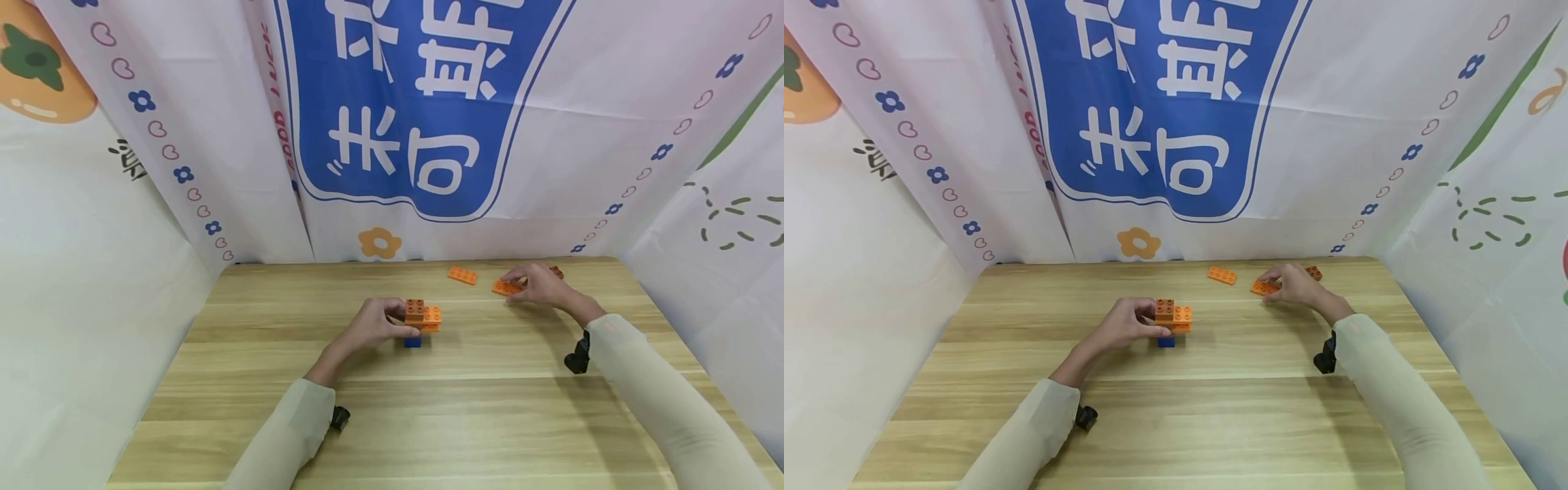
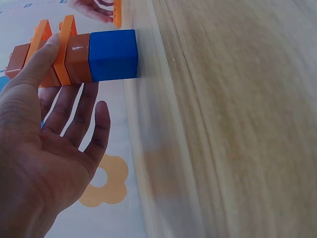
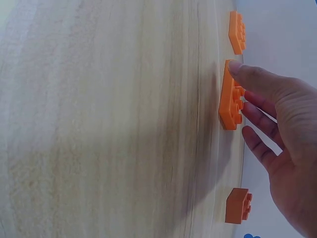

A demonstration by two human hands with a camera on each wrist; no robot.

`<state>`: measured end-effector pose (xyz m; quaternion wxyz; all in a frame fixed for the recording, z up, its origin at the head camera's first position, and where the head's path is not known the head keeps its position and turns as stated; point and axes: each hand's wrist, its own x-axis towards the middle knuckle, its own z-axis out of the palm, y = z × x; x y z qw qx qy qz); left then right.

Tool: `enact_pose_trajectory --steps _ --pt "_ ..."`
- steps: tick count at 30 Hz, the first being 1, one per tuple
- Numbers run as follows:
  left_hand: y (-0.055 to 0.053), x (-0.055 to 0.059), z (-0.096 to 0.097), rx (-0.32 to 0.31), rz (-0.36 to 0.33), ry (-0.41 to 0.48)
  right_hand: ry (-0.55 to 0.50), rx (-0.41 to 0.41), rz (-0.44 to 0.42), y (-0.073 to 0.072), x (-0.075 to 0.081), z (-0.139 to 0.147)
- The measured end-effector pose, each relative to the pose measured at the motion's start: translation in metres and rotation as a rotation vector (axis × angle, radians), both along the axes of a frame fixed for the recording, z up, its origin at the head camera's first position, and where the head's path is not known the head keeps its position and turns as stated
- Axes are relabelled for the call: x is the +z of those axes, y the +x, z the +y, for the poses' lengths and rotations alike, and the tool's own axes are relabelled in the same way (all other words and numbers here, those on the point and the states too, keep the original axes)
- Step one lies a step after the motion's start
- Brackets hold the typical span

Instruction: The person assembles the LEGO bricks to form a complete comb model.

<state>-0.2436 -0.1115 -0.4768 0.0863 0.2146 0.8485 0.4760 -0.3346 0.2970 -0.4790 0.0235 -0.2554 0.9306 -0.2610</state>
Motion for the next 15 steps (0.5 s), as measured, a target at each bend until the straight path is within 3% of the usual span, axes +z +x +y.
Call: enact_pose_trajectory --steps 15 --pt "-0.0003 -0.0015 -0.0006 -0.005 0.010 0.007 0.011 0.000 0.022 0.0003 -0.0078 0.0014"
